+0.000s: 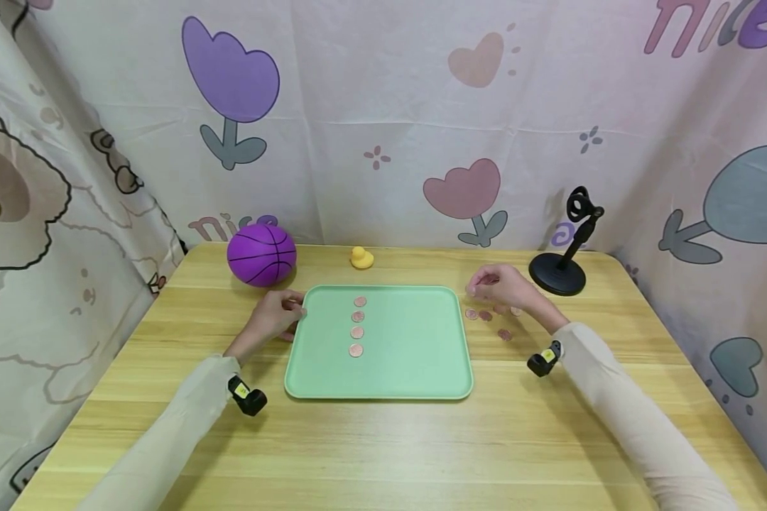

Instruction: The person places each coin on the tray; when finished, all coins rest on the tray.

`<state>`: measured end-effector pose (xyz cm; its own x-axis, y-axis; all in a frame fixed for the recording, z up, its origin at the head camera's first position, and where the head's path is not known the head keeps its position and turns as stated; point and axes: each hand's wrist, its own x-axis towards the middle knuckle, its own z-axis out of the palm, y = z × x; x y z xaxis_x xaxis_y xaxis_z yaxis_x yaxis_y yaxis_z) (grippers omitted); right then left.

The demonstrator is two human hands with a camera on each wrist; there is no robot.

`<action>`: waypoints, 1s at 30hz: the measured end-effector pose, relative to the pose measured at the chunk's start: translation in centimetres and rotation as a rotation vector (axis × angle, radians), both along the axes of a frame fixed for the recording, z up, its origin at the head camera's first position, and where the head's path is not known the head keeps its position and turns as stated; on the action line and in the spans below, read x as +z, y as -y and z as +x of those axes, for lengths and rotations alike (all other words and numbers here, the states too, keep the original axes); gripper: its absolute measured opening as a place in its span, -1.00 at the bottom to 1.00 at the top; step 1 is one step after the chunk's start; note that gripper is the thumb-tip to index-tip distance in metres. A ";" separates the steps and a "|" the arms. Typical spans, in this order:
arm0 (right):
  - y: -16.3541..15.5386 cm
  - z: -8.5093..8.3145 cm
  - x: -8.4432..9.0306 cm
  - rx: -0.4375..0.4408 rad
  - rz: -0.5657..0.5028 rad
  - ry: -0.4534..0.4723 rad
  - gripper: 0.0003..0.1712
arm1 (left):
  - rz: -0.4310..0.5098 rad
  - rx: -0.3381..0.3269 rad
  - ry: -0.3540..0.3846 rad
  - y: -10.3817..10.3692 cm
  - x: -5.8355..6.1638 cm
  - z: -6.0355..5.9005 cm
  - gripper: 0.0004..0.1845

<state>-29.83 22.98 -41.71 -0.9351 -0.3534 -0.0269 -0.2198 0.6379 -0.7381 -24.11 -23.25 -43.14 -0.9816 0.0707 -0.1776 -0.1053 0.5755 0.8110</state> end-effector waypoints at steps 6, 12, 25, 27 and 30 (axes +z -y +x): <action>2.7 0.1 0.2 -0.047 -0.131 0.132 -0.77 | -0.002 0.004 0.005 0.0 0.0 0.0 -0.57; 5.8 1.0 0.4 -0.026 -0.232 0.237 -0.75 | -0.010 0.000 0.009 0.0 0.0 0.0 -0.57; 12.6 4.3 -0.2 0.113 -0.284 0.400 -0.88 | -0.017 0.000 0.007 0.0 -0.1 0.0 -0.56; 13.4 4.9 -0.2 0.139 -0.283 0.404 -0.90 | -0.016 0.000 0.009 0.0 -0.1 0.0 -0.56; 14.7 5.8 -0.4 0.182 -0.277 0.421 -0.91 | -0.015 0.003 0.014 0.0 -0.1 0.0 -0.56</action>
<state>-24.03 8.33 -42.11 -0.7867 -0.5556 -0.2690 0.0425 0.3859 -0.9215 -24.12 -23.25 -43.22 -0.9792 0.0651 -0.1920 -0.1179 0.5876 0.8005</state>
